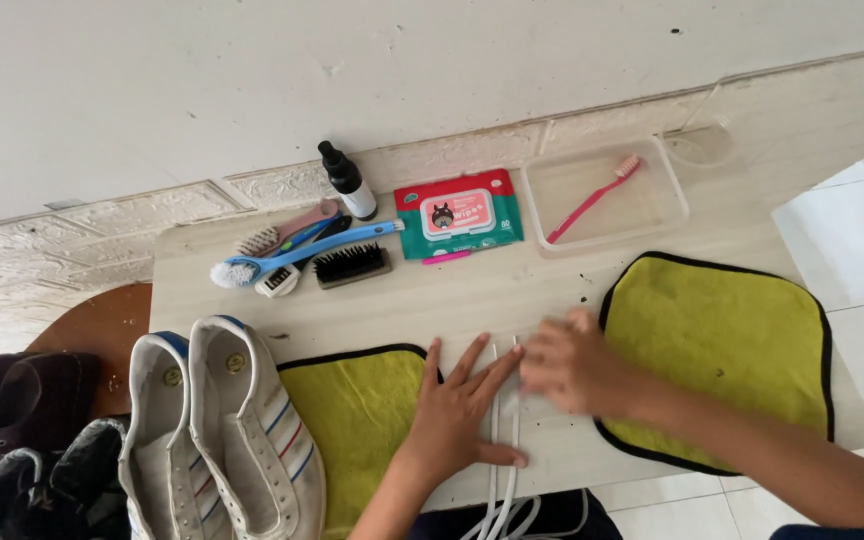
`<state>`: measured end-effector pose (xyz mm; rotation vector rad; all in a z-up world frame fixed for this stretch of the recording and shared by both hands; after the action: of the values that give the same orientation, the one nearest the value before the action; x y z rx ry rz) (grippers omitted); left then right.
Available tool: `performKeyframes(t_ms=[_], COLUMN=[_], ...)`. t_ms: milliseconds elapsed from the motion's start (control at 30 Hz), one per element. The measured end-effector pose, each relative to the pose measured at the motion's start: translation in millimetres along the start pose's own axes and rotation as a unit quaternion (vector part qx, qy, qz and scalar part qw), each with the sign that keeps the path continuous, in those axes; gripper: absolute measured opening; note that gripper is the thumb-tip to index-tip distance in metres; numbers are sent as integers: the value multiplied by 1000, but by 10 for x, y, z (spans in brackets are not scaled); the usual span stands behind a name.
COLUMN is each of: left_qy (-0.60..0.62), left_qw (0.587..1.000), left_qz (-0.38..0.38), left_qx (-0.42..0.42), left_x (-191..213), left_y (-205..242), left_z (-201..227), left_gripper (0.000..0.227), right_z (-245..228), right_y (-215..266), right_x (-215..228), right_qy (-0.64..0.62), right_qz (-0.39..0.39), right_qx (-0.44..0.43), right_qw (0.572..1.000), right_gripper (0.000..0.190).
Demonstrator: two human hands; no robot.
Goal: Scrubbing white shoe laces with a toothbrush and cleaning solution on a table to remove dirt and stains.
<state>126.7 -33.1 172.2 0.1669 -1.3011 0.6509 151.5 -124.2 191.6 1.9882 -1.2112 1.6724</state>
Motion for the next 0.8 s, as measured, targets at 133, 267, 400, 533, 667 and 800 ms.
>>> performKeyframes(t_ms=[133,267,400,533,667,800], left_qy=[-1,22,11,-2,1,10], left_qw=[1000,1000,1000,1000,999,999], left_qz=[-12,-10,-15,-24,-33,-38], left_qx=[-1,8,5,7,11,15], left_x=[-12,-1,-20,-52,-82,-62], left_y=[-6,-5,-3,-5,-6,-8], left_z=[0,-4,-9,-10,-23,-10], left_gripper=[131,126,128,129,134,136], right_z=[-2,32,-24,224,40,261], right_y=[75,-26,34,-59,20,-8], right_x=[-161,5,-86,-11,-84,-17], right_qy=[-49,-7,-11,18,-27,14], right_qz=[-80,-24,-22,-30,-62,-8], right_qx=[8,-20,53,-79,0,-35], right_qw=[995,999,998,996,998,999], right_gripper=[19,17,14,22,27,23])
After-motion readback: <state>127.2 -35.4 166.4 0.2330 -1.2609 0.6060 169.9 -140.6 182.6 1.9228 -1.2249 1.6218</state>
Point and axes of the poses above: each hand's wrist, its own y-axis away from the middle knuckle, its own x-axis out of the back of the hand, z = x × y, the point moved 10 cm from there along -y, towards the middle knuckle, and after that the axes turned 15 degrees about -x, right-handed, at the moved point
